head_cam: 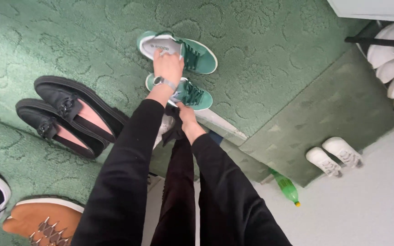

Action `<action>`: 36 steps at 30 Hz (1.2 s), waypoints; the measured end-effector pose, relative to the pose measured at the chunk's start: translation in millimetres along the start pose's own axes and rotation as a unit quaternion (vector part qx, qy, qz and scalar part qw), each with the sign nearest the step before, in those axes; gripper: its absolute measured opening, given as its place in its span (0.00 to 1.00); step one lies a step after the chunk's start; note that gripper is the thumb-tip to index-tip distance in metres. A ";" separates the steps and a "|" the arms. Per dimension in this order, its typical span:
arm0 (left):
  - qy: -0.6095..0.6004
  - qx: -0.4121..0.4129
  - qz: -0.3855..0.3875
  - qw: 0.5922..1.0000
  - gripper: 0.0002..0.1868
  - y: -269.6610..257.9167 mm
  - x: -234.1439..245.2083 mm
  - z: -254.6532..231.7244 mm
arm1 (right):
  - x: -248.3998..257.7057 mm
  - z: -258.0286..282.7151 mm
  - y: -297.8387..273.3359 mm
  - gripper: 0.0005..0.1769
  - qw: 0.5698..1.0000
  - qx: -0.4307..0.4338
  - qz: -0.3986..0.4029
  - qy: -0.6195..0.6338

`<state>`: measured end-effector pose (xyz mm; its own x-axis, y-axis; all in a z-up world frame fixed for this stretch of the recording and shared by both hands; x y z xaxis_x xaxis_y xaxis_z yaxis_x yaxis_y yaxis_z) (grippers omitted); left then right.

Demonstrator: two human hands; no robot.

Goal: The person cleans multiple pairs of shoes one at a time by hand using a cloth.

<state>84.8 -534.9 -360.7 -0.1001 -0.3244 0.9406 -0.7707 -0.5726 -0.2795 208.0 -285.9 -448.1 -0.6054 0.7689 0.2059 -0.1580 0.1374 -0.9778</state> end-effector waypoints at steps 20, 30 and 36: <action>-0.039 -0.012 -0.015 0.999 0.38 -221.0 102.9 -102.3 | 206.0 -22.6 -176.6 0.22 0.999 0.024 0.032 -0.012; -0.128 -0.212 0.131 0.960 0.19 -341.9 113.3 -199.4 | 351.6 -112.6 -258.8 0.30 0.990 0.052 -0.050 0.120; -0.071 -0.238 0.206 0.946 0.15 -344.6 105.4 -221.8 | 375.6 -141.7 -310.3 0.33 0.976 -0.003 0.018 0.219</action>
<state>200.2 -204.8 -122.5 -0.3935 -0.5640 0.7260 -0.8848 0.0179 -0.4656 140.2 48.8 -72.9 -0.2187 0.9661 0.1373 -0.1381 0.1086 -0.9844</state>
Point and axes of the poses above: each hand's wrist, its own y-axis towards the middle knuckle, its own x-axis out of the back of the hand, z = x × y, the point moved 9 cm from there along y, towards the middle knuckle, and after that the axes turned 4 degrees about -x, right-handed, at the moved point
